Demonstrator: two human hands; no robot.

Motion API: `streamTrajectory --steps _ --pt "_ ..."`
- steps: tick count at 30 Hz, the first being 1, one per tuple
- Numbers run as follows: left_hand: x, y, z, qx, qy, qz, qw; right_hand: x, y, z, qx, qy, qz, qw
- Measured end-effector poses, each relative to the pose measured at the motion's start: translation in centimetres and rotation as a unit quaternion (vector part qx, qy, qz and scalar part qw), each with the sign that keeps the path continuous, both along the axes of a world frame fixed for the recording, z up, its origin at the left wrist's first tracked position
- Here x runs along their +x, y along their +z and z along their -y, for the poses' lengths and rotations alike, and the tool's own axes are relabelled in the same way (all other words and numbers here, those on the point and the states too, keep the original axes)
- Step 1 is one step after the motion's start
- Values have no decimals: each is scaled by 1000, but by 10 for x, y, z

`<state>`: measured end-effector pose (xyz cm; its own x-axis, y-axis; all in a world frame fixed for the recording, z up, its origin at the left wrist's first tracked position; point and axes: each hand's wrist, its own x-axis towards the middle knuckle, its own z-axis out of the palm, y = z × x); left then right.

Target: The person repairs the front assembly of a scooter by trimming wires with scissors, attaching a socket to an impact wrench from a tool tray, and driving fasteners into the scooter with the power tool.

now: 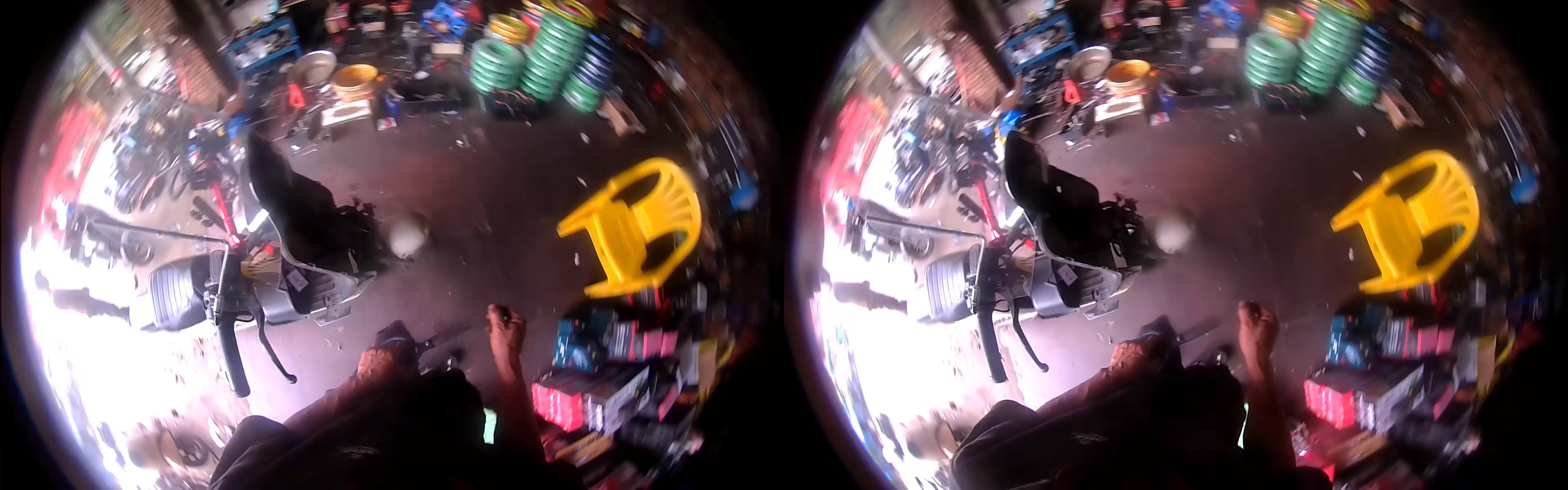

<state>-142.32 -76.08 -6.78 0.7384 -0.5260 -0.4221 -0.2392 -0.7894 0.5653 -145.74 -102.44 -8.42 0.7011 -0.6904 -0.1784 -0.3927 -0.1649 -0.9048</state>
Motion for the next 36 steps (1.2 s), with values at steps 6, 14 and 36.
streamTrajectory --steps 6,14,36 --pt "52 -5 51 -63 202 -90 973 98 20 65 90 107 -28 990" --pt "181 -67 99 -184 261 -127 939 103 -50 182 -131 226 -97 960" --pt "222 -27 305 -401 839 -72 362 608 26 156 -98 711 -65 693"
